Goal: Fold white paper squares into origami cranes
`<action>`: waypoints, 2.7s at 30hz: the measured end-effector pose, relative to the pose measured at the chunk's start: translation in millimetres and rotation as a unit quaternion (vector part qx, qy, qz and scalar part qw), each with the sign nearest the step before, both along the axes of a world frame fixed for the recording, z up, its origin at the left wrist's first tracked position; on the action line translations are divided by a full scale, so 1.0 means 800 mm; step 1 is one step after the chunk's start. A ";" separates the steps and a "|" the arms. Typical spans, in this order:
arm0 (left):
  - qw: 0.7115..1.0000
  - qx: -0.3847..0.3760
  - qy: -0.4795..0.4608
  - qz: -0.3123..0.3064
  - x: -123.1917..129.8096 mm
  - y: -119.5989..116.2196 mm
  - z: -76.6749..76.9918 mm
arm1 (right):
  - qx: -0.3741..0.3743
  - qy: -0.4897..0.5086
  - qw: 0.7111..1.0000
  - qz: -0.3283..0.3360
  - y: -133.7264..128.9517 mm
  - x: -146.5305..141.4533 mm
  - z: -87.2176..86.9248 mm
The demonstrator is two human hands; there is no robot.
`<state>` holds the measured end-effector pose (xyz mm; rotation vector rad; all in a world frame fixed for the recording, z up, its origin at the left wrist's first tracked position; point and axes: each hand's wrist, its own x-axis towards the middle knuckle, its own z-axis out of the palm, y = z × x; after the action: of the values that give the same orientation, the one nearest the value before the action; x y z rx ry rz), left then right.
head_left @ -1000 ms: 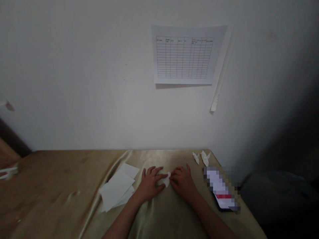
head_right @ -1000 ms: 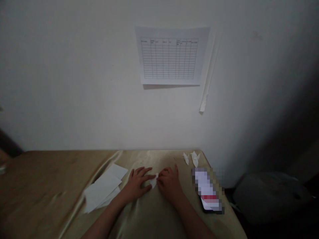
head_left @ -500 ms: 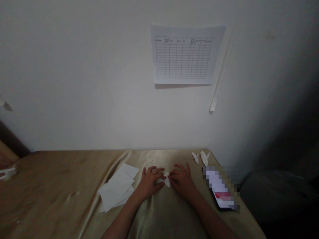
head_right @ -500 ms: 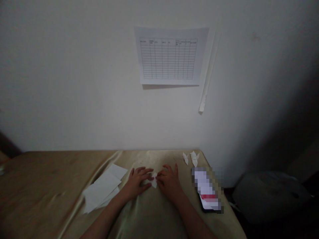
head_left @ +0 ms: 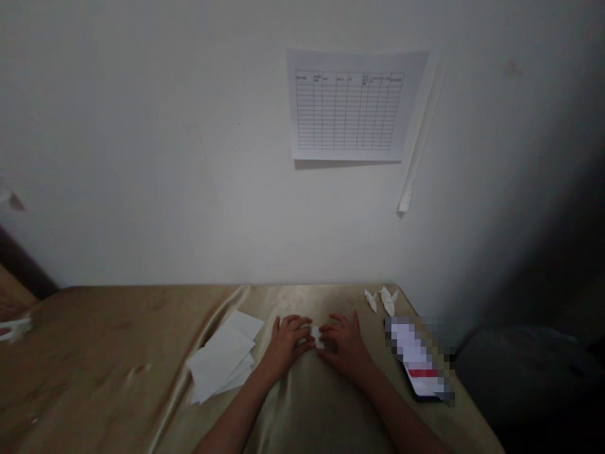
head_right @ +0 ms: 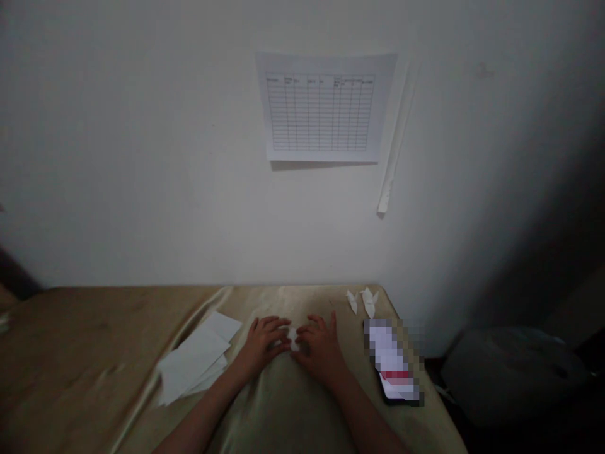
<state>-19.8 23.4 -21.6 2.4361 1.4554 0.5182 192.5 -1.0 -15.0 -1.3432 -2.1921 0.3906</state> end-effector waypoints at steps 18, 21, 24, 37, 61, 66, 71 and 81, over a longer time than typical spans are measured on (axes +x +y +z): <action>0.999 0.026 -0.018 0.005 -0.001 0.000 0.004 | -0.024 0.007 1.000 -0.006 0.008 0.007 -0.008; 0.999 0.026 -0.027 0.017 -0.001 -0.001 0.005 | -0.010 0.003 1.000 -0.022 0.009 0.008 -0.009; 0.999 0.012 -0.028 0.040 0.001 -0.003 0.008 | 0.006 0.004 0.999 -0.040 0.009 0.007 -0.011; 0.994 0.011 -0.060 0.092 0.007 0.003 0.000 | 0.022 -0.040 0.996 -0.072 0.009 -0.001 -0.019; 0.996 -0.009 -0.028 0.081 0.005 0.006 0.000 | -0.001 -0.036 0.993 -0.115 0.007 -0.014 -0.010; 0.996 0.006 -0.028 0.081 0.005 0.005 -0.002 | -0.003 -0.043 0.992 -0.121 0.006 -0.016 -0.008; 0.996 0.009 -0.021 0.087 0.006 0.000 -0.001 | -0.004 -0.048 0.991 -0.121 0.005 -0.017 -0.007; 0.994 0.019 -0.028 0.108 0.010 -0.001 -0.004 | -0.004 -0.034 0.992 -0.124 0.005 -0.018 -0.010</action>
<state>-11.8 22.7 -24.7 2.2850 1.7090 0.6603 177.9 3.0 -23.0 -1.6311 -2.0454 0.2617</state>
